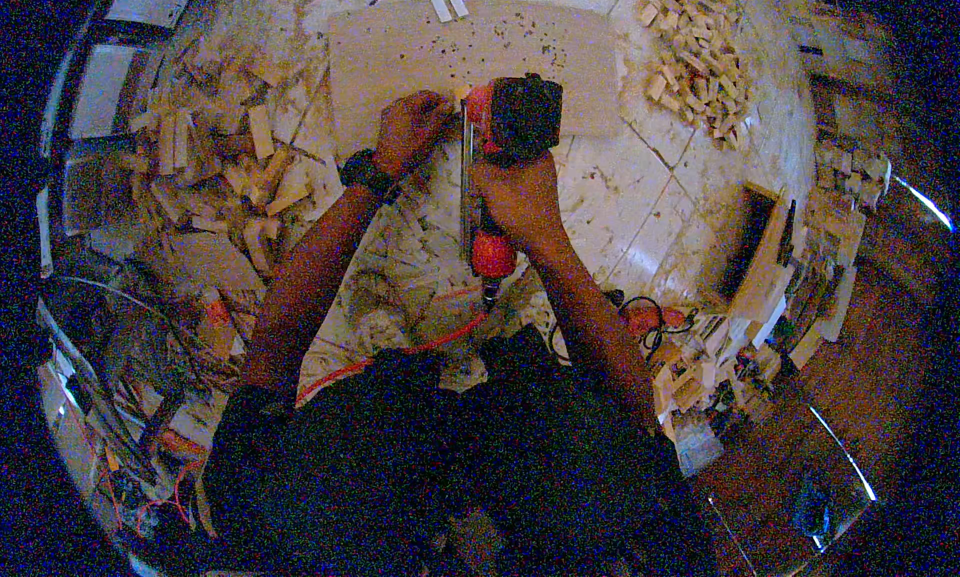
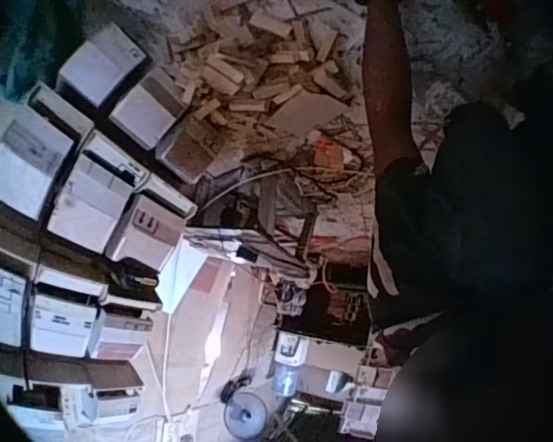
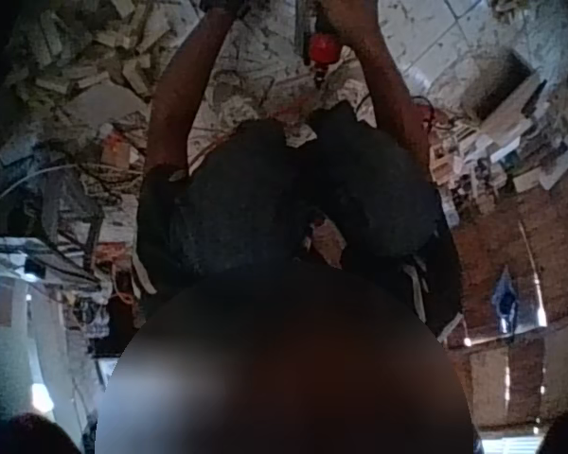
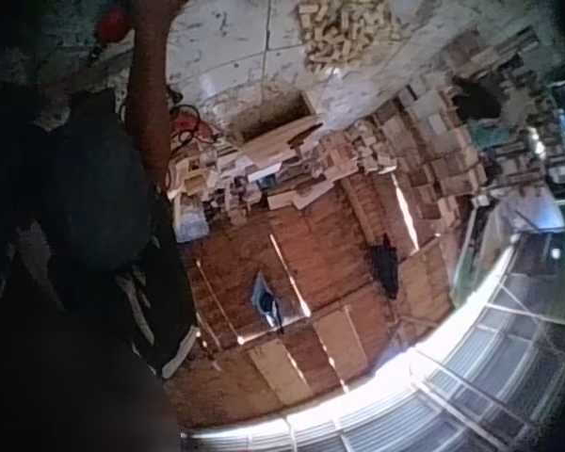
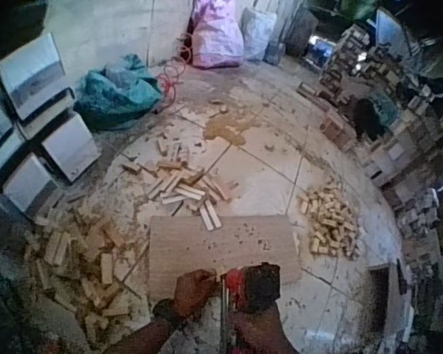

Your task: The person repeatedly picks small wooden blocks and uses a red pneumatic nail gun to fasten them onto a flat board. The person holds each block in place with one hand while firing the nail gun with the other, then places the fastened block aside and repeats the process.

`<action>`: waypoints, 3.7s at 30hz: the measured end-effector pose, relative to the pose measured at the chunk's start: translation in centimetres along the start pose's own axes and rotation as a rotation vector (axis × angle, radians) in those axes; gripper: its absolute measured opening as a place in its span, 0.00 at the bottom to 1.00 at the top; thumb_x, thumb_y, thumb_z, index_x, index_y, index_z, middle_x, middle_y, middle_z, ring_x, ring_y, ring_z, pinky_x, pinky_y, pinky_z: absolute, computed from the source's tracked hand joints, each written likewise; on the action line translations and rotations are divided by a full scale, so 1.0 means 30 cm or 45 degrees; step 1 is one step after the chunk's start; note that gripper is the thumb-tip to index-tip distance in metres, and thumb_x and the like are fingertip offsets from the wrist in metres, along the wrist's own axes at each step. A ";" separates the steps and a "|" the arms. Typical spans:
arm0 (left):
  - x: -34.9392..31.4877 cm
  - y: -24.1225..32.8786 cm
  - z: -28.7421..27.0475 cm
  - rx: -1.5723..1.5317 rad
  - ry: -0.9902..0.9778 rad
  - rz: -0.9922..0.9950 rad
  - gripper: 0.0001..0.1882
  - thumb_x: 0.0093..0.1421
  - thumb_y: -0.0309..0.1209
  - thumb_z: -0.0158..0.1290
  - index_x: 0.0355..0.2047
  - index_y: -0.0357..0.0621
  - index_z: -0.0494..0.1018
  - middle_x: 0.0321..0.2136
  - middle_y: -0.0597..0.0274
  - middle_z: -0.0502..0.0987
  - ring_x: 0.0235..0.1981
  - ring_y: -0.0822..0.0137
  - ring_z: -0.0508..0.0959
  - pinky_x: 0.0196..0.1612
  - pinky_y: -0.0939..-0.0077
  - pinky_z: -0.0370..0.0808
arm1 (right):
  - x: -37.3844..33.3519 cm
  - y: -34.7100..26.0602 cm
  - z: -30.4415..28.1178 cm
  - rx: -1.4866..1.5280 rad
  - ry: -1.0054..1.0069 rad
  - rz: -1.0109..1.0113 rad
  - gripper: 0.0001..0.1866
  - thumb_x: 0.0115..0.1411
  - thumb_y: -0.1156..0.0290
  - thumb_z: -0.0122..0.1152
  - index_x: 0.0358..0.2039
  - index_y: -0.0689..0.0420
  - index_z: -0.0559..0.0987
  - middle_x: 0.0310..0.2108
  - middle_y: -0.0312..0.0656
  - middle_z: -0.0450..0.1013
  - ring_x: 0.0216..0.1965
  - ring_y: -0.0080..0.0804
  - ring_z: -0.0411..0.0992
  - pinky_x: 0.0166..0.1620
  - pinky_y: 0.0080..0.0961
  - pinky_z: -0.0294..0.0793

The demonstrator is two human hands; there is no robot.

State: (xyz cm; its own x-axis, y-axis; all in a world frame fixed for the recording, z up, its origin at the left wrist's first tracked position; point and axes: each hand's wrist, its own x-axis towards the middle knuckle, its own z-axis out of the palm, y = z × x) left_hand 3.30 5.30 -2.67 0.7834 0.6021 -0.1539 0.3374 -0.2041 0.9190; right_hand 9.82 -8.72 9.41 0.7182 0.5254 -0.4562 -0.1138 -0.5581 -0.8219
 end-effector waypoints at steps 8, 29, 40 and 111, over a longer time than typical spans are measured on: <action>0.022 -0.003 -0.004 0.111 -0.017 0.010 0.14 0.53 0.36 0.53 0.32 0.37 0.77 0.27 0.47 0.78 0.29 0.53 0.79 0.35 0.65 0.75 | 0.008 -0.017 0.007 0.109 -0.038 0.096 0.12 0.45 0.80 0.57 0.34 0.59 0.72 0.20 0.34 0.68 0.19 0.22 0.67 0.23 0.22 0.69; 0.076 -0.037 0.007 0.173 -0.075 -0.068 0.13 0.51 0.37 0.55 0.30 0.40 0.77 0.27 0.50 0.79 0.31 0.55 0.79 0.39 0.66 0.75 | -0.078 0.019 -0.169 0.511 0.267 0.138 0.11 0.45 0.78 0.60 0.32 0.60 0.71 0.21 0.38 0.70 0.18 0.28 0.71 0.21 0.26 0.73; -0.170 0.048 -0.087 0.903 -0.306 0.508 0.12 0.53 0.28 0.49 0.39 0.43 0.72 0.38 0.55 0.71 0.43 0.55 0.72 0.39 0.62 0.74 | -0.150 0.077 -0.262 0.679 0.326 0.190 0.20 0.45 0.82 0.57 0.42 0.62 0.72 0.31 0.40 0.73 0.18 0.27 0.70 0.21 0.26 0.74; 0.019 -0.075 -0.111 -0.172 -0.107 -0.072 0.33 0.50 0.29 0.59 0.53 0.38 0.57 0.21 0.59 0.76 0.21 0.65 0.77 0.28 0.72 0.74 | -0.011 -0.009 0.034 -0.024 -0.028 0.036 0.13 0.44 0.80 0.55 0.34 0.59 0.70 0.20 0.35 0.68 0.18 0.24 0.68 0.22 0.24 0.70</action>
State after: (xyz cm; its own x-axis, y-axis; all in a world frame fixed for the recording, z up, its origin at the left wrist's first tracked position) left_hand 1.23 8.68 -3.62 0.8079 0.5420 -0.2315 0.3136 -0.0628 0.9475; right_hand 8.91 -8.07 9.44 0.6995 0.5233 -0.4868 -0.1208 -0.5847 -0.8022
